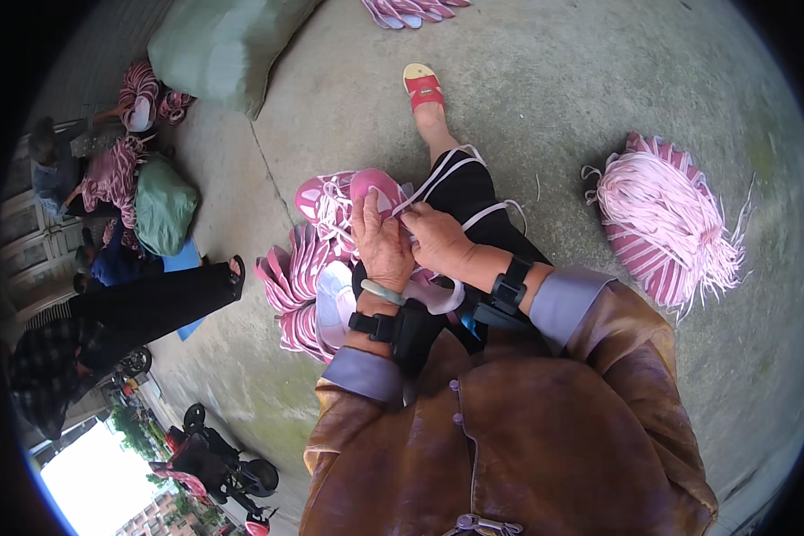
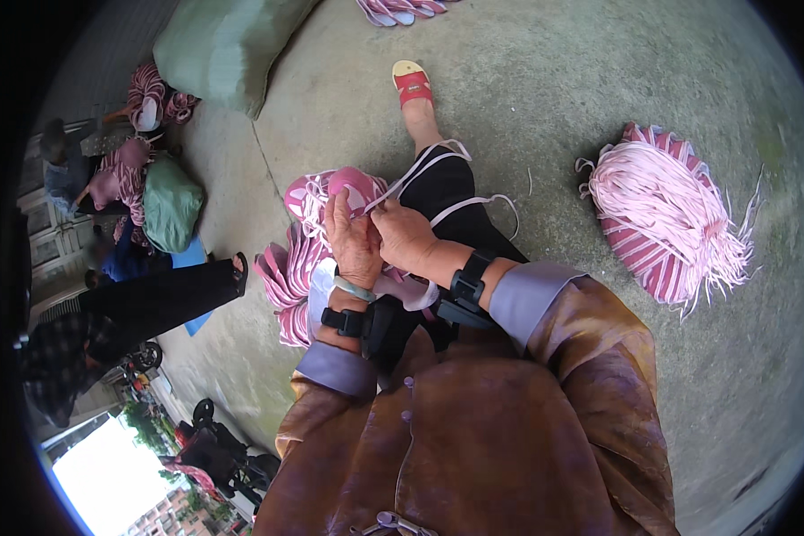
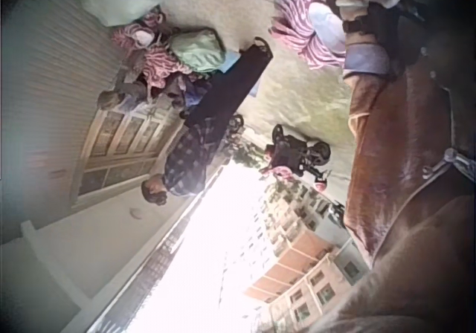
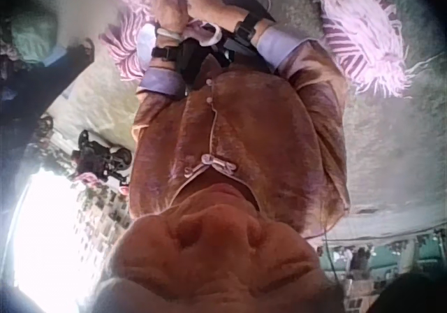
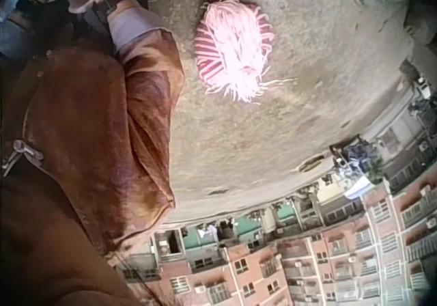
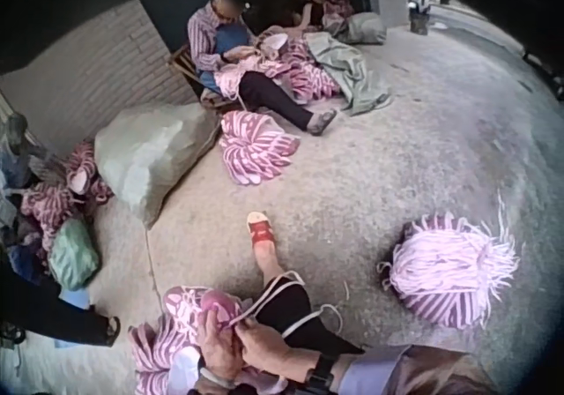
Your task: The recorder is lacing several pairs of pink athletic shoes while sitting on the floor in a manufacturing setting.
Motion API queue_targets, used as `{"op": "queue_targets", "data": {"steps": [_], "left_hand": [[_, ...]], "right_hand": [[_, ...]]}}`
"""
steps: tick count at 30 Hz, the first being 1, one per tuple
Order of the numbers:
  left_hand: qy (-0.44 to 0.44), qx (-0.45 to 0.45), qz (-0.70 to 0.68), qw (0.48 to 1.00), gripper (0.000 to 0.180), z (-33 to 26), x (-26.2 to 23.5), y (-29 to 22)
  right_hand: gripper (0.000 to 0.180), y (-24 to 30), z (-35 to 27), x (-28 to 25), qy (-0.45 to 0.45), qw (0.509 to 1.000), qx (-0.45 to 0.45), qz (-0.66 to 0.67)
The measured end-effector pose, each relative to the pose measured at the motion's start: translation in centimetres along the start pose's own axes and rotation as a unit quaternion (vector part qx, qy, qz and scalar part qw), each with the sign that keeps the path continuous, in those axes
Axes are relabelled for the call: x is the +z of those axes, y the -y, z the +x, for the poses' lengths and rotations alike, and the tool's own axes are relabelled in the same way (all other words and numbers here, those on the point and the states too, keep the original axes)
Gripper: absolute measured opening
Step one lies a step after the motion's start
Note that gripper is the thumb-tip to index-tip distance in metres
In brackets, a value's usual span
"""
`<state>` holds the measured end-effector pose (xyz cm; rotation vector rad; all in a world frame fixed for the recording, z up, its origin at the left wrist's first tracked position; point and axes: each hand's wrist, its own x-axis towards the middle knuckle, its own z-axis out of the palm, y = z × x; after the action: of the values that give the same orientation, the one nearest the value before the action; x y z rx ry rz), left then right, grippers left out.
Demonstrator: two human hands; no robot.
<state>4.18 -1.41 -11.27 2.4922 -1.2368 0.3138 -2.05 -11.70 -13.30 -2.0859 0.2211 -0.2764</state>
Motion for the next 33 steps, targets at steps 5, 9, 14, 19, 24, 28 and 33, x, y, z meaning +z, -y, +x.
{"op": "queue_targets", "data": {"steps": [5, 9, 14, 19, 24, 28, 33], "left_hand": [[0.012, 0.050, 0.048, 0.998, 0.019, 0.8, -0.9, -0.9], [0.019, -0.029, 0.070, 0.997, 0.014, -1.3, -2.9, -1.5], [-0.059, -0.138, 0.028, 0.988, 0.005, -12.3, -6.9, 5.0], [0.072, -0.514, 0.324, 0.791, 0.014, -35.0, -15.1, 12.9], [0.240, -0.722, 0.322, 0.564, 0.026, -38.2, -18.9, 10.9], [0.320, -0.640, 0.249, 0.652, 0.024, -34.7, -13.3, 11.5], [-0.029, -0.321, 0.008, 0.947, 0.018, -20.4, -7.0, 9.5]], "right_hand": [[0.030, -0.4, 0.1, -0.3, 0.003, 1.000, -0.010, -0.021], [0.036, -0.6, -0.4, -0.3, -0.005, 0.998, -0.030, -0.053], [0.047, -1.7, -0.5, -0.6, -0.017, 0.998, -0.035, -0.052], [0.063, -1.1, -0.9, -1.0, 0.050, 0.995, 0.081, 0.044], [0.072, -0.6, 0.4, -1.7, 0.026, 0.994, 0.108, 0.015], [0.064, -0.2, 3.4, -1.3, 0.063, 0.963, 0.252, 0.071], [0.048, 0.2, 4.3, -0.5, -0.010, 0.913, 0.226, 0.340]]}}
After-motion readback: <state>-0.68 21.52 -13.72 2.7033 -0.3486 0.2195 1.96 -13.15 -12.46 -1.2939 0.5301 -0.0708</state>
